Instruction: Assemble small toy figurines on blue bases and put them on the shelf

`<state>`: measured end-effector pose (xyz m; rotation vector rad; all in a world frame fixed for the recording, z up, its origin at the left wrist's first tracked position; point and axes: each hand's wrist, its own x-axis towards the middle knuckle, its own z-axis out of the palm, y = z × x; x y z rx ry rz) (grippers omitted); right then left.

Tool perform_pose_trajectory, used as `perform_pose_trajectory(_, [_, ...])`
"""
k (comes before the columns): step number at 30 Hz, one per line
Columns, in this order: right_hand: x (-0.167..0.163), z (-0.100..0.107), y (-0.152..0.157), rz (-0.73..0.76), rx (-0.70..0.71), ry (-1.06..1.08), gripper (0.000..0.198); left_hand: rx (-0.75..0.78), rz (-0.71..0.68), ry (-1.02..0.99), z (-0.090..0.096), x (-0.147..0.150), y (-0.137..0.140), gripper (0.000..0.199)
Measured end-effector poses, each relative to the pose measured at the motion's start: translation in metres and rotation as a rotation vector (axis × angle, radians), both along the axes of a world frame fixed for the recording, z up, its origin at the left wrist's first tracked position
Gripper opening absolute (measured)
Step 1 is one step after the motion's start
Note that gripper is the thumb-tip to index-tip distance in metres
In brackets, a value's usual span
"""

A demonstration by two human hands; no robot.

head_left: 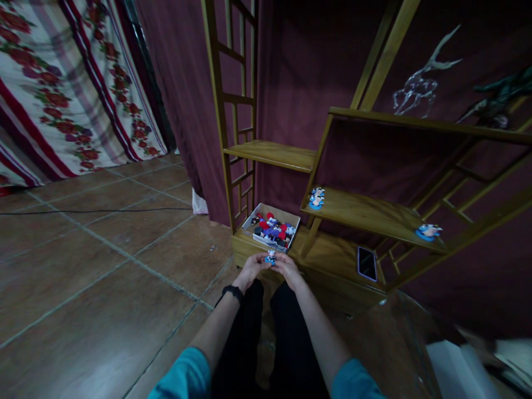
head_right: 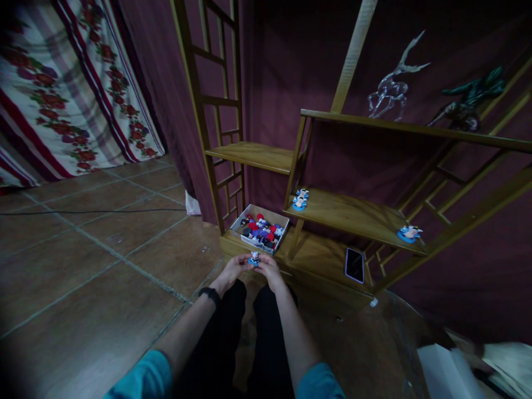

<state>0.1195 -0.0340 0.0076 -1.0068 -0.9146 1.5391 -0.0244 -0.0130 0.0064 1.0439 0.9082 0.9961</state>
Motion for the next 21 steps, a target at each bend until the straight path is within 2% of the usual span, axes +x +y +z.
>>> perform_pose_trajectory(21, [0.0025, -0.0107, 0.0046, -0.025, 0.008, 0.008, 0.037, 0.020, -0.013, -0.029, -0.0051, -0.0012, 0.0032, 0.042])
